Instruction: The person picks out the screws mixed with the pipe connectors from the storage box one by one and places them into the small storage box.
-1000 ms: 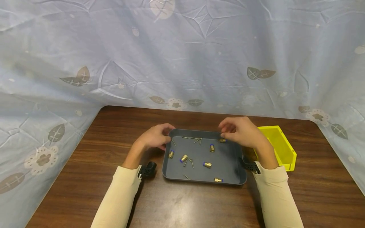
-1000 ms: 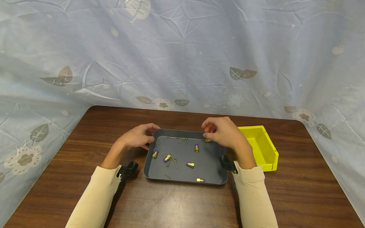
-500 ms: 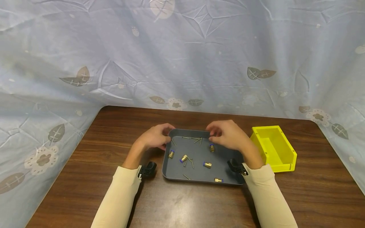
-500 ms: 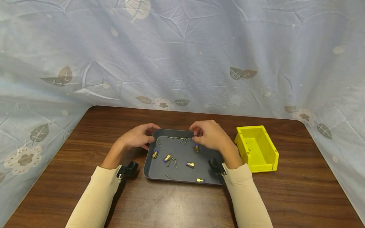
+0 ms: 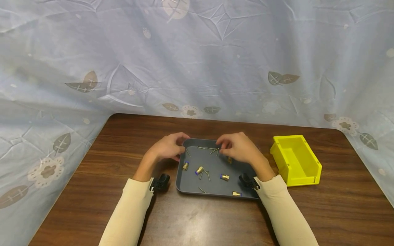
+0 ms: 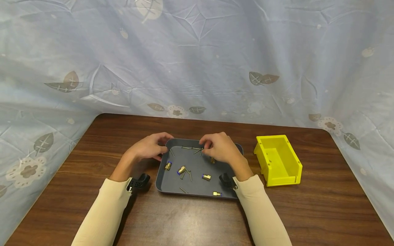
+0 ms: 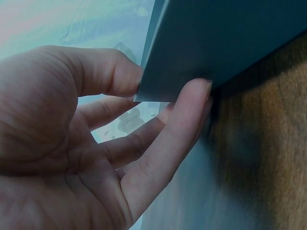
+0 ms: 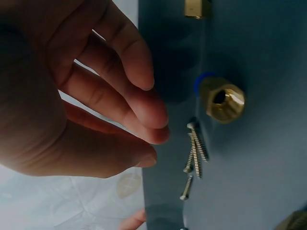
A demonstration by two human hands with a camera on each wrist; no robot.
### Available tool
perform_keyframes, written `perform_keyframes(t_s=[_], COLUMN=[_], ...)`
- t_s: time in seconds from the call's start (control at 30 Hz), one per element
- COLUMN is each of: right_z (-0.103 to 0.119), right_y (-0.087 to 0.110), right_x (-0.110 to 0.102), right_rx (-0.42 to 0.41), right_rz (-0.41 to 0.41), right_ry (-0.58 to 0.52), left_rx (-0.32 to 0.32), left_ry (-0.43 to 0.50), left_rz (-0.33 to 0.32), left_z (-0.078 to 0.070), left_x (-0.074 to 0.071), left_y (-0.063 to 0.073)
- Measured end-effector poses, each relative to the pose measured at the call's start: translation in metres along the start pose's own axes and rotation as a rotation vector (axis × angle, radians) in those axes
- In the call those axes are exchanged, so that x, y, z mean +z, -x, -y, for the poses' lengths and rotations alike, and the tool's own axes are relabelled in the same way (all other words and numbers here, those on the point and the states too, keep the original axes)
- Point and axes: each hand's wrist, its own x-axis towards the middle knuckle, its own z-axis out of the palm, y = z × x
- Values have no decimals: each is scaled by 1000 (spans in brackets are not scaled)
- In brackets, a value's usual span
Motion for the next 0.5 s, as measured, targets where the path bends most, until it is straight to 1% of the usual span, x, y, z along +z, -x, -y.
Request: perform_keyframes(t_s=[0.27,0.5], right_z=[-2,-4], right_y=[-2,-1], right_x=[5,5], right_rx=[92,136], right_rz=[75,140], right_ry=[3,-10], left_rx=[5,3], left_ry=[-11,-11], left_rz=[2,-2], left_z=[1,2], left_x=[0,0], left_y=[-2,-2])
